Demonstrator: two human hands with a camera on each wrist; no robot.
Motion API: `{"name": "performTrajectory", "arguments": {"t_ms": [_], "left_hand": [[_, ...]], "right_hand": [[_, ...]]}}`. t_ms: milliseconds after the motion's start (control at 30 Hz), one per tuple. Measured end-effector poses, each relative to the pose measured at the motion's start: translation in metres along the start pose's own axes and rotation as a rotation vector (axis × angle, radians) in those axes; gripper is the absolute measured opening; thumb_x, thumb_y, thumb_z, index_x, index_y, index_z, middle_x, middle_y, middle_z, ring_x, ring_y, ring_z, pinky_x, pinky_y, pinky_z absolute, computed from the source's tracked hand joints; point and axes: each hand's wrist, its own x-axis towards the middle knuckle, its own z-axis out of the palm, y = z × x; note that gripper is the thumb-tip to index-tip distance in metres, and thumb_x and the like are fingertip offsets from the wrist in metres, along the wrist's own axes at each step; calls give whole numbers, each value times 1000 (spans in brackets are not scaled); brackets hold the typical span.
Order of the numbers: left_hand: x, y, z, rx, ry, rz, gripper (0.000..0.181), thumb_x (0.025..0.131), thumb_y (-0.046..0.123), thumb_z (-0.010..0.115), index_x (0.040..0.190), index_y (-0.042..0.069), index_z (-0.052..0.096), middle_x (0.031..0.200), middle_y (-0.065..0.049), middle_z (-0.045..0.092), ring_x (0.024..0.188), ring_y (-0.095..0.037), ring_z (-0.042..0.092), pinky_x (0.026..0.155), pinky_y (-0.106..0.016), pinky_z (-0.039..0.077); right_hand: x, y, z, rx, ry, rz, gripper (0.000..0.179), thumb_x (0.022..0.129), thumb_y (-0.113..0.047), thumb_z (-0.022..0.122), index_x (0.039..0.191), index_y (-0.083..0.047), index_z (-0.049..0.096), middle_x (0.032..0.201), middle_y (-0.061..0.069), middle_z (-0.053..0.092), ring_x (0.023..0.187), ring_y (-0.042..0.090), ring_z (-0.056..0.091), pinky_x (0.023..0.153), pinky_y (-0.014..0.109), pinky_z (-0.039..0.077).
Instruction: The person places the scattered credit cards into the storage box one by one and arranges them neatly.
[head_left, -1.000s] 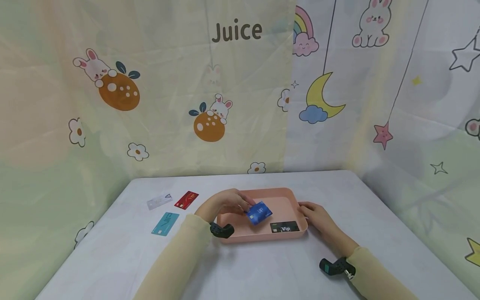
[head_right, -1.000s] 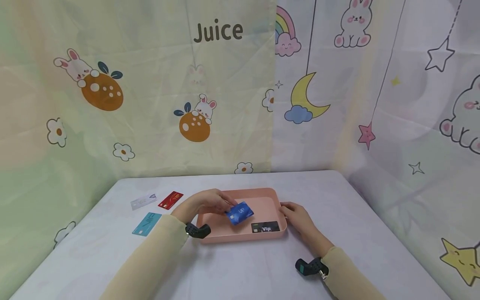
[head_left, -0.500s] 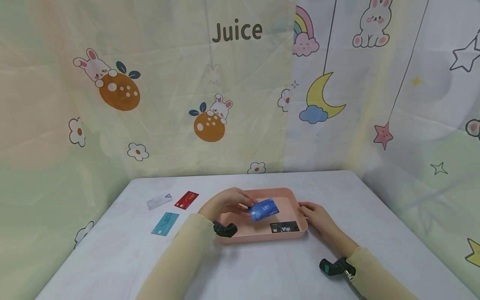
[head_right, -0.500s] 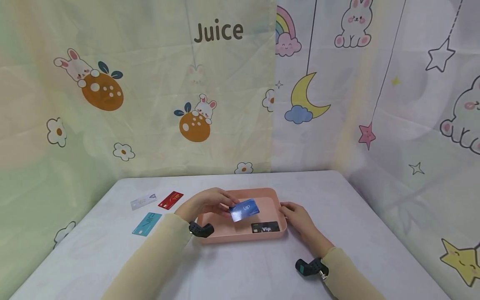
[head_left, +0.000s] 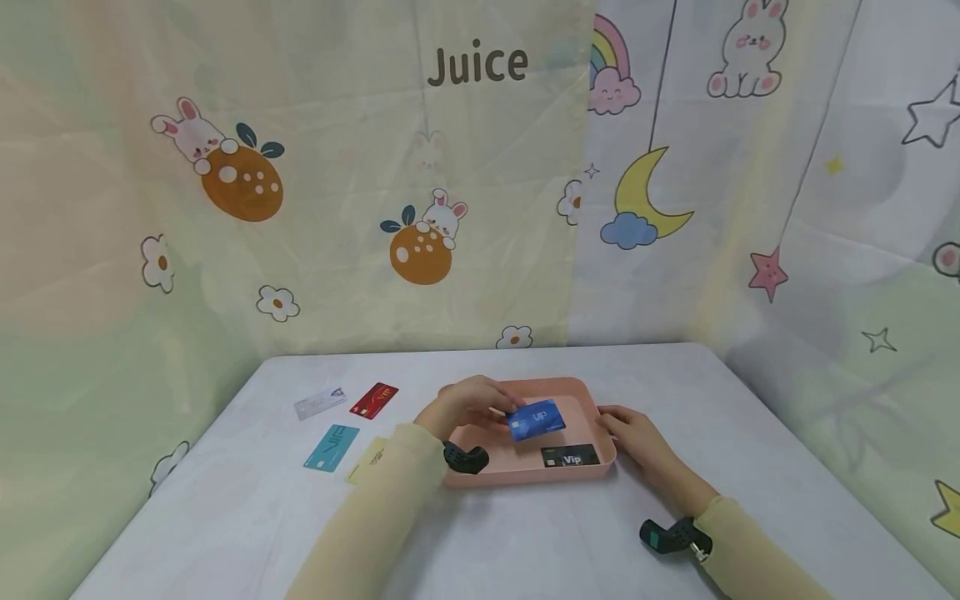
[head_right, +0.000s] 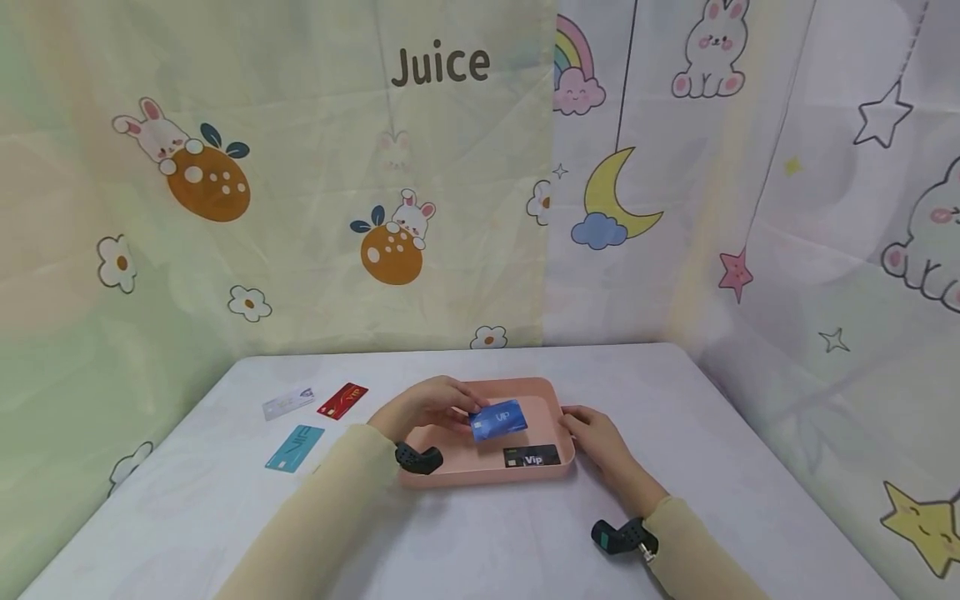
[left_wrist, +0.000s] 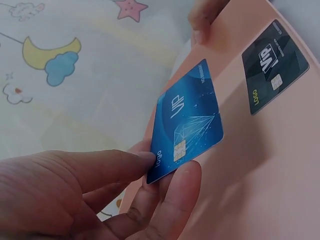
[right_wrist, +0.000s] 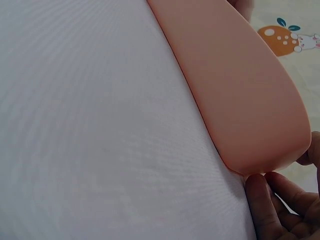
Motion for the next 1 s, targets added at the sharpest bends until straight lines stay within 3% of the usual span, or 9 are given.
{"name": "performTrajectory", "arguments": {"t_ms": [233, 533, 767, 1000], "left_hand": [[4, 0, 11, 36, 2, 27, 21, 100, 10, 64, 116, 4, 77, 114, -12, 71, 91, -23, 69, 83, -33, 62], [7, 0, 19, 55, 66, 41, 19, 100, 7, 63, 110, 4, 79, 113, -13, 71, 93, -25, 67, 86, -35, 61], [5, 2, 31, 123, 124, 91, 18, 98, 3, 64, 108, 1, 79, 106, -13, 71, 84, -24, 68, 80, -34, 62], [15, 3, 43, 253, 203, 105, 12, 98, 3, 66, 99, 1, 78, 91, -10, 68, 74, -21, 64, 68, -28, 60]], "right_hand": [[-1, 1, -2, 17, -7, 9, 57, 106, -33, 49, 150, 2, 47, 154, 28, 46, 135, 40, 52, 112, 52, 46], [0, 0, -2, 22, -5, 9, 55, 106, -32, 49, 150, 1, 48, 154, 27, 48, 134, 39, 53, 111, 51, 47], [-1, 0, -2, 20, -3, 11, 55, 106, -32, 49, 149, 2, 48, 154, 27, 47, 134, 40, 53, 111, 51, 47], [1, 0, -1, 22, -7, 15, 56, 106, -33, 50, 149, 2, 48, 154, 27, 47, 134, 40, 52, 111, 52, 47]]}}
